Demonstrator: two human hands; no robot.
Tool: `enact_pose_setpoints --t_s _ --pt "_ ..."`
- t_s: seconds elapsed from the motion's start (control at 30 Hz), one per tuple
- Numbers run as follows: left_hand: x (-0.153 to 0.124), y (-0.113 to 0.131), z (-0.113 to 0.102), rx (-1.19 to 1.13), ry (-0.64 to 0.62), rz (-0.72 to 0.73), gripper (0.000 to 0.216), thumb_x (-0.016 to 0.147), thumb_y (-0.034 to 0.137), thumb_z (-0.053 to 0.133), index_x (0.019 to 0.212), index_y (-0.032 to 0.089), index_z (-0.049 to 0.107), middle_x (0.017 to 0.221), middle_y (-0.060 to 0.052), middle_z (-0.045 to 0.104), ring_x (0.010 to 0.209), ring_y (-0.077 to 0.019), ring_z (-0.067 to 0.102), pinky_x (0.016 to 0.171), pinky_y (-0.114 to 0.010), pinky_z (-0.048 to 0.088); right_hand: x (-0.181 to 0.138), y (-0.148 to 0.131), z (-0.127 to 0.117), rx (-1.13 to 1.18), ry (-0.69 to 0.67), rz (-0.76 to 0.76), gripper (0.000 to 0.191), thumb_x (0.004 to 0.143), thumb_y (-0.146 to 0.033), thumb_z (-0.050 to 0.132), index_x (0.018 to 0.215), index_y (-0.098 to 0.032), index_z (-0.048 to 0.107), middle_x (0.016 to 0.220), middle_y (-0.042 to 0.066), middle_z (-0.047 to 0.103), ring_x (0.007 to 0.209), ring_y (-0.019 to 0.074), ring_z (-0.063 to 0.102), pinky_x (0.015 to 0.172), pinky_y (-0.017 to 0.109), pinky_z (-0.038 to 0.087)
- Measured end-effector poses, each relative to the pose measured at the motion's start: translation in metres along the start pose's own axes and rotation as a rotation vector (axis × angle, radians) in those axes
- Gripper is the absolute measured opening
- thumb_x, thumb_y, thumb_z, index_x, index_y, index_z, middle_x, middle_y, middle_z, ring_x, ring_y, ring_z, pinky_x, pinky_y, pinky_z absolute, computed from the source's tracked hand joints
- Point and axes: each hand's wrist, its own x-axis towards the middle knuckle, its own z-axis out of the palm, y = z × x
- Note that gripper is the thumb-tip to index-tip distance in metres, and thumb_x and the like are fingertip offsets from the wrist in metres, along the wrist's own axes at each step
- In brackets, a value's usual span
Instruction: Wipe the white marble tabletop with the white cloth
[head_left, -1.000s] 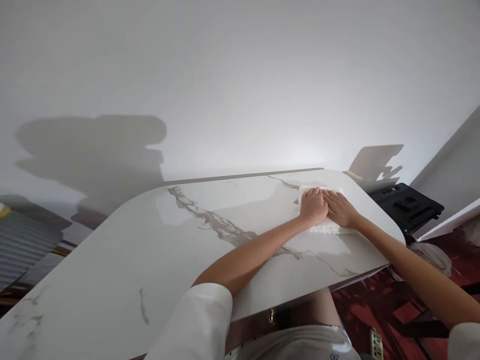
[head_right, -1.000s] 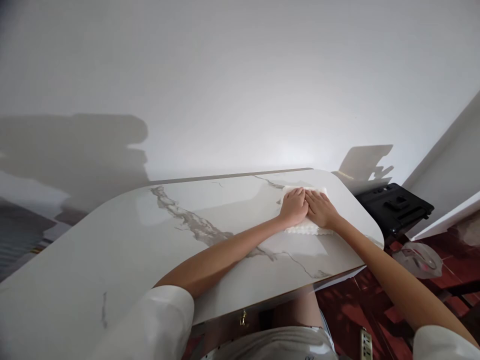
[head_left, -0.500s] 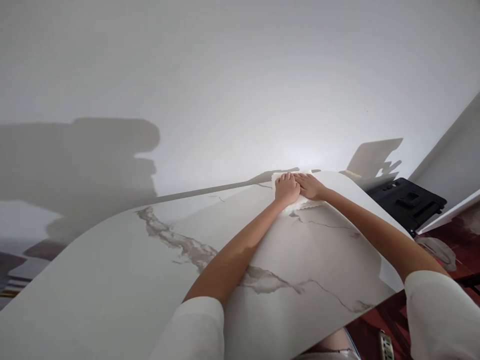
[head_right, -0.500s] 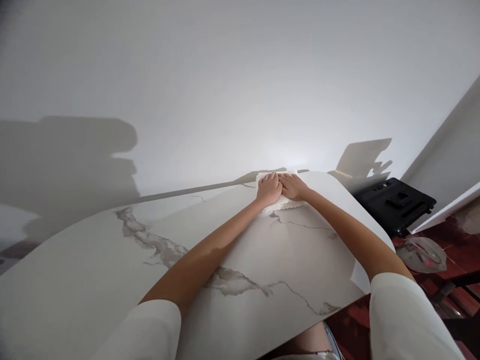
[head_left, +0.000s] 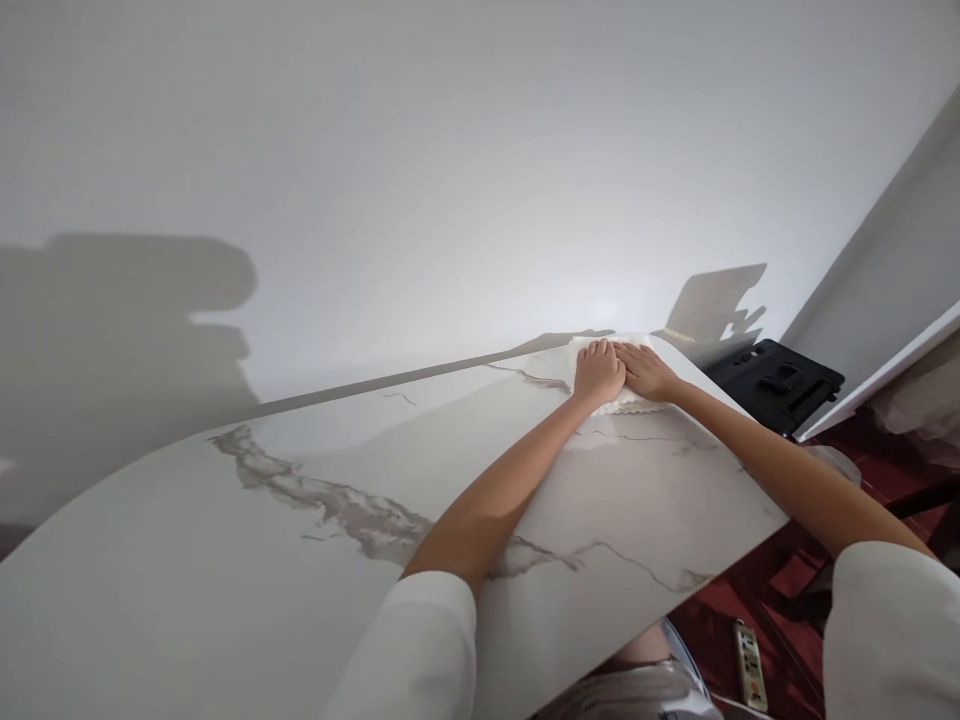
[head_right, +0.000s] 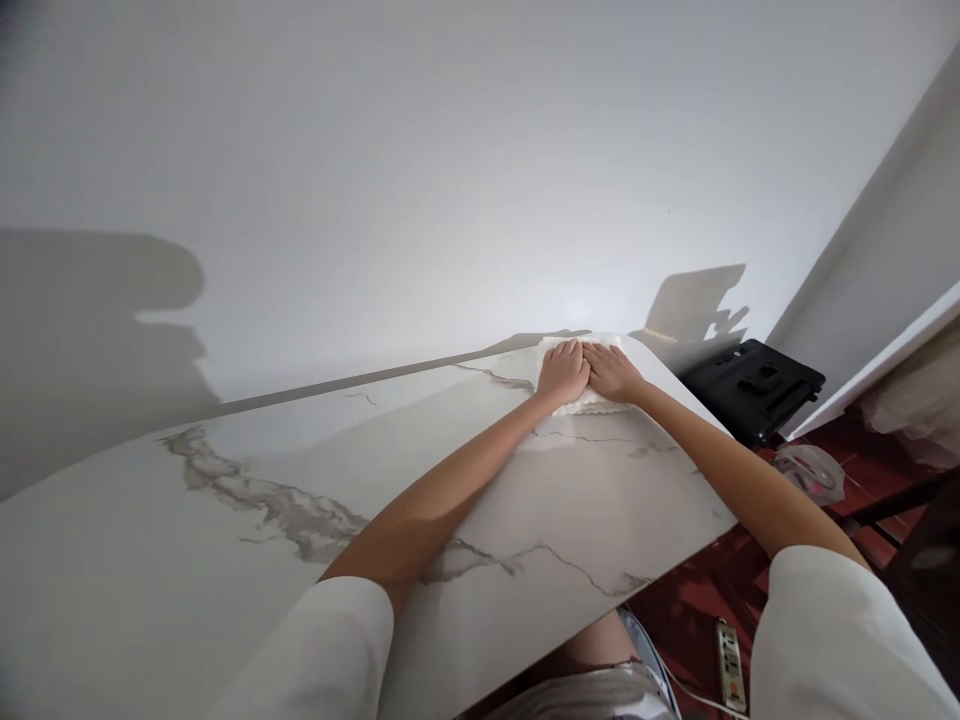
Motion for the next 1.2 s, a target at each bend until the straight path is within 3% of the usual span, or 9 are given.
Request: enact_pose_setpoints --t_s 0.4,0.5,0.63,0.73,0.87,1.03,1.2 --pt "-0.108 0.080 -0.033 -0.208 -0.138 -0.019 0.050 0.088 0.017 0.028 0.136 0.006 0.038 0.147 -0.013 0.038 0.137 -0.0223 0.028 0.114 -0.038 0.019 -0.141 -0.045 -0.025 0.010 0.039 -0.010 0.053 0.097 -0.031 0.028 0.148 -0.018 0.027 0.149 0.010 0.034 0.136 0.0264 0.032 0.107 0.049 0.029" --pt "-0.125 0.108 -0.034 -0.267 -0.191 -0.011 0.054 0.086 0.016 0.030 0.139 0.006 0.036 0.149 -0.012 0.035 0.139 -0.0219 0.025 0.116 -0.037 0.016 -0.178 -0.039 -0.031 0.023 0.037 0.013 0.052 0.098 -0.033 0.027 0.148 -0.021 0.026 0.149 0.009 0.035 0.137 0.0251 0.031 0.108 0.049 0.029" --pt "-0.119 0.138 -0.024 -0.329 -0.193 0.041 0.053 0.086 0.017 0.031 0.137 0.008 0.039 0.148 -0.011 0.036 0.138 -0.0225 0.026 0.115 -0.039 0.018 -0.205 -0.013 -0.036 0.030 0.035 0.074 0.052 0.098 -0.037 0.028 0.148 -0.024 0.027 0.148 0.008 0.036 0.136 0.0253 0.033 0.107 0.050 0.030" --pt "-0.099 0.151 -0.012 -0.342 -0.158 0.059 0.050 0.087 0.018 0.031 0.135 0.011 0.041 0.145 -0.011 0.041 0.135 -0.0231 0.031 0.113 -0.039 0.021 -0.203 0.013 -0.037 0.022 0.037 0.100 0.051 0.098 -0.038 0.029 0.147 -0.025 0.029 0.147 0.008 0.038 0.135 0.0253 0.035 0.107 0.051 0.031" --pt "-0.063 0.152 0.006 -0.303 -0.096 0.067 0.045 0.089 0.018 0.033 0.132 0.010 0.044 0.140 -0.013 0.045 0.130 -0.0242 0.035 0.109 -0.039 0.025 -0.178 0.049 -0.032 0.015 0.033 0.103 0.051 0.096 -0.036 0.030 0.145 -0.024 0.034 0.147 0.007 0.040 0.134 0.0255 0.036 0.108 0.051 0.030" --pt "-0.015 0.128 0.023 -0.237 -0.037 0.092 0.038 0.090 0.018 0.035 0.124 0.009 0.050 0.126 -0.014 0.053 0.120 -0.0243 0.042 0.103 -0.038 0.030 -0.122 0.081 -0.020 0.041 0.056 0.090 0.050 0.095 -0.034 0.028 0.142 -0.021 0.040 0.145 0.008 0.041 0.134 0.0260 0.037 0.107 0.051 0.031" --pt "0.023 0.092 0.031 -0.206 -0.012 0.050 0.037 0.091 0.018 0.034 0.122 0.006 0.050 0.126 -0.015 0.053 0.121 -0.0234 0.042 0.104 -0.035 0.029 -0.064 0.092 -0.011 0.073 0.082 -0.001 0.051 0.093 -0.032 0.030 0.140 -0.017 0.042 0.143 0.009 0.044 0.132 0.0240 0.040 0.107 0.046 0.032"
